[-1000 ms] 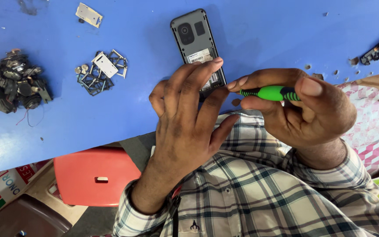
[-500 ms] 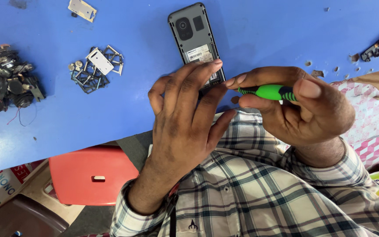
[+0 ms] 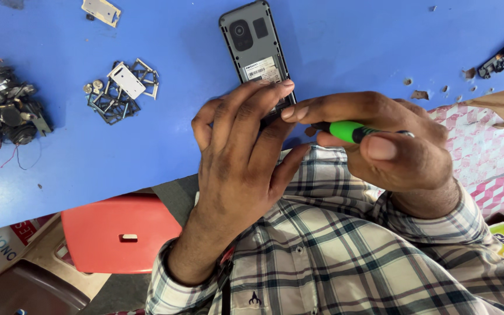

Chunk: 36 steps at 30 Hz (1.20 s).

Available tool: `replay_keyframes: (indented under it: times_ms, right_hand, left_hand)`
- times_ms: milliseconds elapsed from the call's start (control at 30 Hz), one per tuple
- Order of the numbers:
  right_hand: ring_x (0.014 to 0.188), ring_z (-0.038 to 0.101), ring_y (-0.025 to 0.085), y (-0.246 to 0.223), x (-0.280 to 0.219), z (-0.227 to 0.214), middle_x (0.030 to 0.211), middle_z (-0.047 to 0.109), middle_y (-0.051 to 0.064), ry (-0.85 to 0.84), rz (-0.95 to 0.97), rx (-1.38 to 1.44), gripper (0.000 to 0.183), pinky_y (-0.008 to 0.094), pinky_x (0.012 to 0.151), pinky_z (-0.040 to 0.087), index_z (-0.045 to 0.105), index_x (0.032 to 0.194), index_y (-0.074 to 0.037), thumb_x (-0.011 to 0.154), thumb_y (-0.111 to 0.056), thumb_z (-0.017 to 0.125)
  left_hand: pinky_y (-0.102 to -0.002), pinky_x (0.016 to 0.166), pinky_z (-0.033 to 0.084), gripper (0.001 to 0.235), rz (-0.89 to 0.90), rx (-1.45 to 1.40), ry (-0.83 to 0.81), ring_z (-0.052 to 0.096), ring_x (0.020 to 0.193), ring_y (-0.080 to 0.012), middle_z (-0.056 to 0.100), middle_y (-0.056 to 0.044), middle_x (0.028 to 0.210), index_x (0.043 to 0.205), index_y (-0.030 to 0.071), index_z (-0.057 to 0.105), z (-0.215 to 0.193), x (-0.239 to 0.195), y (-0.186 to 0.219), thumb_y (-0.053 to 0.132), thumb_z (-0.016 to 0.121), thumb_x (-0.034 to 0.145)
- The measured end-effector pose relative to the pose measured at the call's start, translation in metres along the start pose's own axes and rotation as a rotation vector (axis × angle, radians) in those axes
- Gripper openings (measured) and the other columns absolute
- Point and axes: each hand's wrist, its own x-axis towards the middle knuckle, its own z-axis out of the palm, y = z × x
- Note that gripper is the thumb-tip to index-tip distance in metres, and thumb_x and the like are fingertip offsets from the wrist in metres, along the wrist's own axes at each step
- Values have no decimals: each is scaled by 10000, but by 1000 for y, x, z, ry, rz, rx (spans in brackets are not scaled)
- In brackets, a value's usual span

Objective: The person uses a screwdriver to remove screws from the back of a mobile phone, then opens the back cover to access the internal components. The person continues to unscrew internal parts and reposition the phone while working.

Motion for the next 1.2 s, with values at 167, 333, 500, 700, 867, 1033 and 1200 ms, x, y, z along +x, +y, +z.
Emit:
replay_keyframes:
  times_ms: [167, 333, 500, 700, 867, 1033, 1200]
  right_hand:
    - [1205, 705, 334, -12, 10, 4, 1317, 612, 310, -58, -33, 5, 371, 342, 934, 639, 552, 1261, 6, 1151, -302, 376]
    - [1203, 711, 361, -26, 24, 7, 1215, 663, 159, -89, -213, -350, 228, 445, 968, 646, 532, 1348, -203, 1148, -306, 492]
    - [991, 748, 306, -8, 32, 8, 1011, 677, 87, -23, -478, -655, 404, 434, 817, 666, 501, 1356, -260, 1029, -204, 732]
    - [984, 763, 306, -14, 48, 3, 1024, 708, 104, -161, -556, -610, 670, 441, 810, 646, 450, 1401, -226, 815, -174, 770]
    - [1034, 714, 285, -23, 44, 13, 1069, 672, 109, 3, -432, -742, 711, 390, 828, 609, 431, 1480, -271, 907, -158, 837]
    - [974, 728, 267, -10, 39, 2, 1020, 686, 100, -141, -460, -602, 720, 391, 807, 629, 440, 1488, -263, 901, -153, 842]
    - [913, 742, 250, -4, 28, 6, 971, 699, 91, 28, -419, -648, 729, 393, 785, 649, 449, 1496, -255, 895, -148, 847]
  left_hand:
    - [-459, 1170, 397, 433, -11, -46, 2, 499, 1419, -261, 517, -41, 1513, 1253, 34, 667, -2, 1, 0, 226, 888, 935]
    - [-375, 1139, 519, 321, -22, -117, 37, 535, 1386, -263, 519, -61, 1464, 1244, 0, 651, -5, 3, -2, 81, 834, 993]
    - [-353, 1091, 569, 165, 16, -40, 74, 588, 1369, -261, 602, -68, 1375, 1176, -5, 705, -7, 6, -1, 31, 773, 1029]
    - [-386, 1099, 570, 113, 29, 20, 72, 612, 1343, -272, 649, -84, 1318, 1105, -7, 739, -10, 8, -1, 39, 743, 1003]
    - [-369, 1086, 575, 126, 30, 6, 59, 618, 1341, -262, 650, -79, 1324, 1132, -7, 742, -12, 10, -1, 73, 756, 1036]
    - [-412, 1121, 509, 127, 26, 38, 5, 603, 1354, -247, 657, -71, 1329, 1156, 24, 741, -17, 11, -2, 98, 739, 1053]
    - [-536, 1177, 234, 67, 8, 191, 20, 613, 1317, -98, 665, 76, 1318, 1117, 156, 756, -20, 8, 1, 152, 719, 1062]
